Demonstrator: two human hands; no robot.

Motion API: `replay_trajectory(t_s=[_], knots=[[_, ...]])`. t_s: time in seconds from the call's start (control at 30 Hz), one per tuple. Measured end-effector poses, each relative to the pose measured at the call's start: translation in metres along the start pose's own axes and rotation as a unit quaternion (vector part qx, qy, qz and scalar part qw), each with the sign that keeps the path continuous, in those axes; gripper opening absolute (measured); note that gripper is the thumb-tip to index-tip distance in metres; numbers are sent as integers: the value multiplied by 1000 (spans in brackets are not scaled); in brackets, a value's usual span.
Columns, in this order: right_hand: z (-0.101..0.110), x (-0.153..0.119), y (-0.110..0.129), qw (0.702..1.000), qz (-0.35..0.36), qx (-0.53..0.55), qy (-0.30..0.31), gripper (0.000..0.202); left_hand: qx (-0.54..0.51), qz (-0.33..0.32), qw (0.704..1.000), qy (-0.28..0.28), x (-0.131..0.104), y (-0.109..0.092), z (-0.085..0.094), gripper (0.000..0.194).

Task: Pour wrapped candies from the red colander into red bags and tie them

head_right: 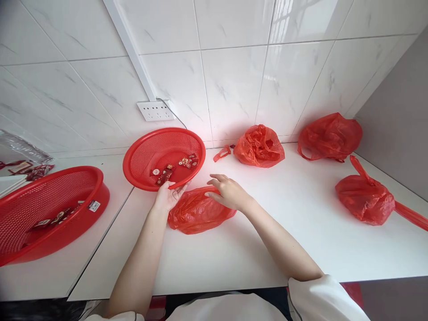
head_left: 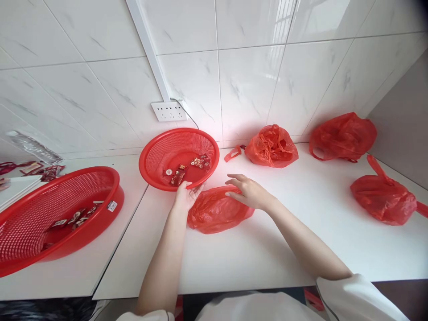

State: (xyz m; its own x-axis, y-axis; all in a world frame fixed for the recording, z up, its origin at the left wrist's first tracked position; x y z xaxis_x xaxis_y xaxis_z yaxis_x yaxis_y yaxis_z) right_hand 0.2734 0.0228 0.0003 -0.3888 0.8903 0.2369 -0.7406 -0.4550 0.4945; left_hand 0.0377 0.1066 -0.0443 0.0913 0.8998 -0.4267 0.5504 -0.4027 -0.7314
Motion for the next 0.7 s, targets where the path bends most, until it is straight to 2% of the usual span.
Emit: replay_trajectory(t_s=[0.1,0.2,0.3,0.47,0.6,0.7], knots=[[18,7,6,998,-1,31,-47,37,0,-34,999,-16,0,13,5,14],[34,14,7,991,16,76,-105,31,14,-51,999,4,-6,22,8,9],[39,22,1,986,5,90,-137,27,31,-69,997,30,-13,26,8,2],[25,33,-11,991,-7,49,-127,24,59,-89,993,53,-20,31,2,7],[10,40,-15,991,-23,-39,-125,28,85,-78,991,72,-29,40,-6,15],[-3,44,-16,994,-34,-78,-69,28,117,-68,985,106,-37,48,-14,21]])
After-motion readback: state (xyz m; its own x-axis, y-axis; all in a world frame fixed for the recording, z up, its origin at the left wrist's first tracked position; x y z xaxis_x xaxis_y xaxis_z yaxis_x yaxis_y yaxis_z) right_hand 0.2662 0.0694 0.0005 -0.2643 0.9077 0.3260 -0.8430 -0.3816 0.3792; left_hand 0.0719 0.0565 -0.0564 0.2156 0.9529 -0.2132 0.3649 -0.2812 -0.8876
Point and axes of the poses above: each hand's wrist, its own x-axis towards the middle knuckle, its own z-axis out of the back of the hand, y = z × x, the point moved 2 cm from there along x, towards the middle knuckle, and after that the axes turned 1 degree about x, right-handed, at the moved point
